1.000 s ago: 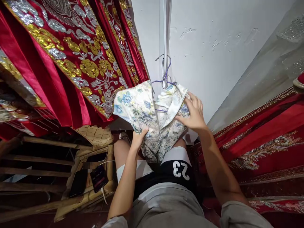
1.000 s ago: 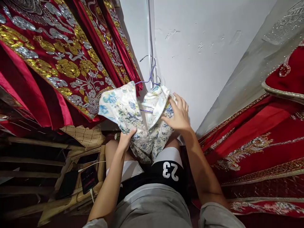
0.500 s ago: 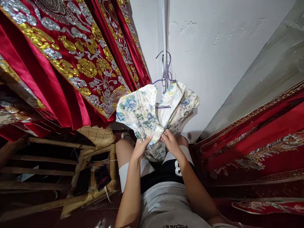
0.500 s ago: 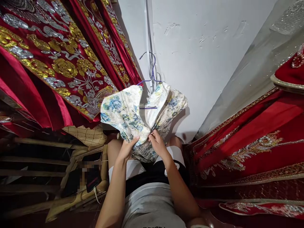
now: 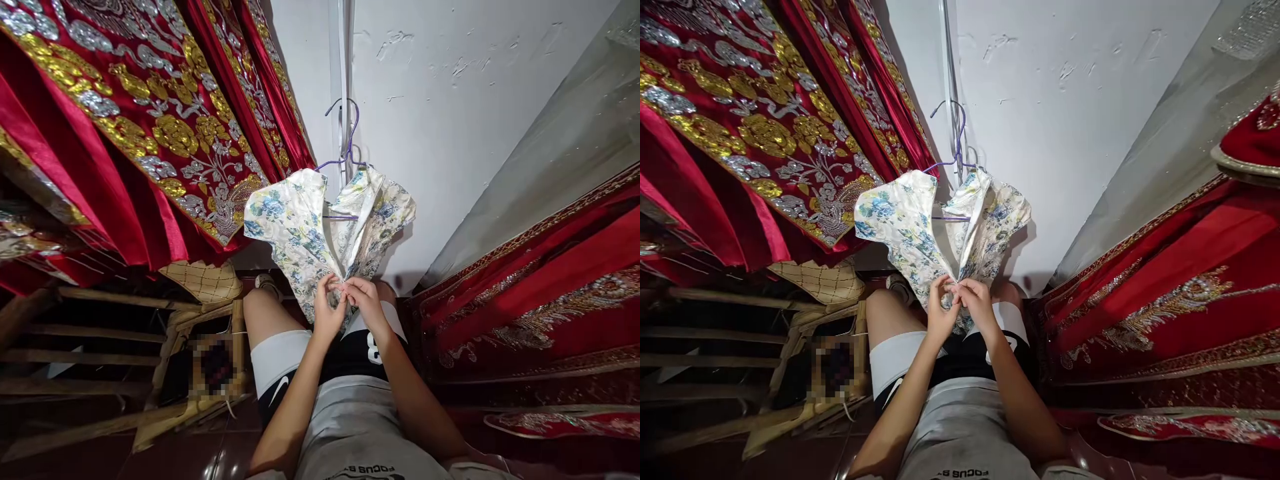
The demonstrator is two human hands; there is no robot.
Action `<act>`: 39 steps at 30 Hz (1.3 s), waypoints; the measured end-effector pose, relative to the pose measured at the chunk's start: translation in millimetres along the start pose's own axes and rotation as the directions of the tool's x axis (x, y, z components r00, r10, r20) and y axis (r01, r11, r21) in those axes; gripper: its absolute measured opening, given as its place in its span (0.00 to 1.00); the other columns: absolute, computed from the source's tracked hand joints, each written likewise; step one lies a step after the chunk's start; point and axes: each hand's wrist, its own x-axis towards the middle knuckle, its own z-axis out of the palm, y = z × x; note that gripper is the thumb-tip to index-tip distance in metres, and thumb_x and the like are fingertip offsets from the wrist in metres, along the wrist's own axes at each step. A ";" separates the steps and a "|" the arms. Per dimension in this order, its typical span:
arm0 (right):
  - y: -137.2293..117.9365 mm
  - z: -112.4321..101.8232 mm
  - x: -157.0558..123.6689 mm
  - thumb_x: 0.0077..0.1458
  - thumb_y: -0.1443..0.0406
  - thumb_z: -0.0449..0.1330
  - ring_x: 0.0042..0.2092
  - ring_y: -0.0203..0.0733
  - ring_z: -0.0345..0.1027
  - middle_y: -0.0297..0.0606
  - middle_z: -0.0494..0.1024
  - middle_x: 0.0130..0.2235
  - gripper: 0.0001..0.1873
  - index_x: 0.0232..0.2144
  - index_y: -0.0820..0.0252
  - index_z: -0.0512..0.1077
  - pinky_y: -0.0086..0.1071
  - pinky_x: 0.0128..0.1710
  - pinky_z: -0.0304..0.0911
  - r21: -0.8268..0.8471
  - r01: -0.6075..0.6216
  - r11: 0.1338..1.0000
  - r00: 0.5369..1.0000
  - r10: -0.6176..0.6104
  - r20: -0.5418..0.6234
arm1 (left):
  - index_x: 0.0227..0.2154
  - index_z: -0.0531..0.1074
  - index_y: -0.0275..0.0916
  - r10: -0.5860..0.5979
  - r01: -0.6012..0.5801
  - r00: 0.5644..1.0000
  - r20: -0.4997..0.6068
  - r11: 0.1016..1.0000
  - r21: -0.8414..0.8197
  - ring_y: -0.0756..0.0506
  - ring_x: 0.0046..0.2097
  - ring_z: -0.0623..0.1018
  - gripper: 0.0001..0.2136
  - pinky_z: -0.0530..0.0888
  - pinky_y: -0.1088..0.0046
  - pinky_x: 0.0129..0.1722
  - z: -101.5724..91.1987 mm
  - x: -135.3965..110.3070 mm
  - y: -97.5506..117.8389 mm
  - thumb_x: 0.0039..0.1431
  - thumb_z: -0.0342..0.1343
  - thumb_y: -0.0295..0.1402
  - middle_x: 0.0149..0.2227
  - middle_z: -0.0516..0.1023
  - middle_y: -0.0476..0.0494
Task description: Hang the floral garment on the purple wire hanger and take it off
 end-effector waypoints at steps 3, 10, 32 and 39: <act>-3.9 -2.2 -2.5 0.49 0.57 0.66 0.22 0.32 0.53 0.35 0.74 0.22 0.13 0.20 0.60 0.74 0.30 0.23 0.47 0.030 -0.025 0.999 1.000 0.026 -0.018 | 0.48 0.68 0.40 -0.066 0.070 0.996 0.056 0.995 -0.071 0.44 0.41 0.78 0.10 0.75 0.66 0.45 12.2 3.6 5.1 0.65 0.53 0.34 0.41 0.77 0.41; 2.8 -7.9 3.0 0.36 0.57 0.72 0.19 0.26 0.42 0.30 0.67 0.19 0.16 0.19 0.60 0.71 0.29 0.18 0.38 0.391 -0.324 0.862 0.943 0.328 0.058 | 0.44 0.71 0.40 -0.033 0.033 0.999 0.038 0.999 0.000 0.44 0.43 0.77 0.07 0.73 0.67 0.46 12.6 -1.8 9.3 0.68 0.51 0.32 0.41 0.77 0.41; -144.9 12.1 77.2 0.56 0.59 0.64 0.21 0.29 0.48 0.25 0.60 0.20 0.11 0.28 0.58 0.69 0.28 0.20 0.42 0.128 0.272 0.954 0.962 -0.266 -0.059 | 0.50 0.69 0.40 0.089 -0.068 0.970 0.226 0.993 -0.099 0.45 0.38 0.78 0.11 0.73 0.67 0.45 10.4 67.2 33.9 0.67 0.54 0.34 0.35 0.79 0.45; -143.9 13.5 84.7 0.55 0.62 0.64 0.22 0.29 0.48 0.25 0.58 0.20 0.11 0.26 0.57 0.66 0.25 0.21 0.44 0.109 0.323 0.940 0.946 -0.318 -0.065 | 0.40 0.75 0.39 0.435 -0.450 0.885 0.165 0.890 0.069 0.44 0.42 0.76 0.09 0.71 0.67 0.48 -8.1 185.1 119.6 0.70 0.52 0.37 0.39 0.78 0.42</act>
